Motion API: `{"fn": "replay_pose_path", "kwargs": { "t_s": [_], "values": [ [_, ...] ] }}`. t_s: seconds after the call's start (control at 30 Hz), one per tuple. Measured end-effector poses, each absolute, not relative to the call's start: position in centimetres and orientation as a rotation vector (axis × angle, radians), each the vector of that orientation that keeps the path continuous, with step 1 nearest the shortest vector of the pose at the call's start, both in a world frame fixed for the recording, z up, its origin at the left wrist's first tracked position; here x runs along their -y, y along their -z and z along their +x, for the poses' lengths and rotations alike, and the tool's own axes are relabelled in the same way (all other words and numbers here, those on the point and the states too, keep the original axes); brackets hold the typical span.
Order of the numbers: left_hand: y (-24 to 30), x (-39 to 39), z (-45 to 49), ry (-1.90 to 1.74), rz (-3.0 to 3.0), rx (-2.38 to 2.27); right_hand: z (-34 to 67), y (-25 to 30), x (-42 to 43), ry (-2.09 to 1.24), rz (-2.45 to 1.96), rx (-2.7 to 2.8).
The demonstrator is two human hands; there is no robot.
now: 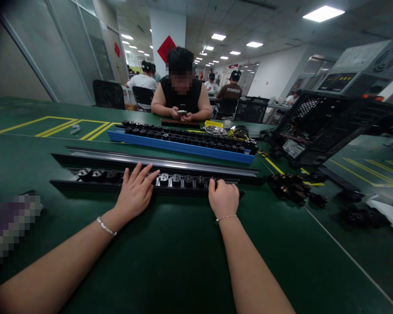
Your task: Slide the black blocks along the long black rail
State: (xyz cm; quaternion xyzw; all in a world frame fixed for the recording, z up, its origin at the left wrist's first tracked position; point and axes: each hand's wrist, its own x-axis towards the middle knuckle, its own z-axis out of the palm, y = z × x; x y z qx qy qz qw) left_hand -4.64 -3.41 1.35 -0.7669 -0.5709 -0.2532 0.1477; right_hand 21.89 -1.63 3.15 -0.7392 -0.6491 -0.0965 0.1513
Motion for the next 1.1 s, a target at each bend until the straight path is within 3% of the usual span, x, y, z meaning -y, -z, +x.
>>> {"fn": "replay_pose_path", "kwargs": {
  "t_s": [0.37,0.7,1.1],
  "values": [
    [-1.3,3.1,-4.8,0.680,-2.205,1.664,20.4,-2.1,1.8,0.104,-1.893,2.039],
    [-1.2,2.9,-4.8,0.724,-2.218,1.673,20.3,-3.1,1.2,-0.045,-1.946,2.141],
    [-1.2,2.6,-4.8,0.744,-2.211,1.661,18.6,-2.6,1.9,0.044,-1.875,2.201]
  ]
}}
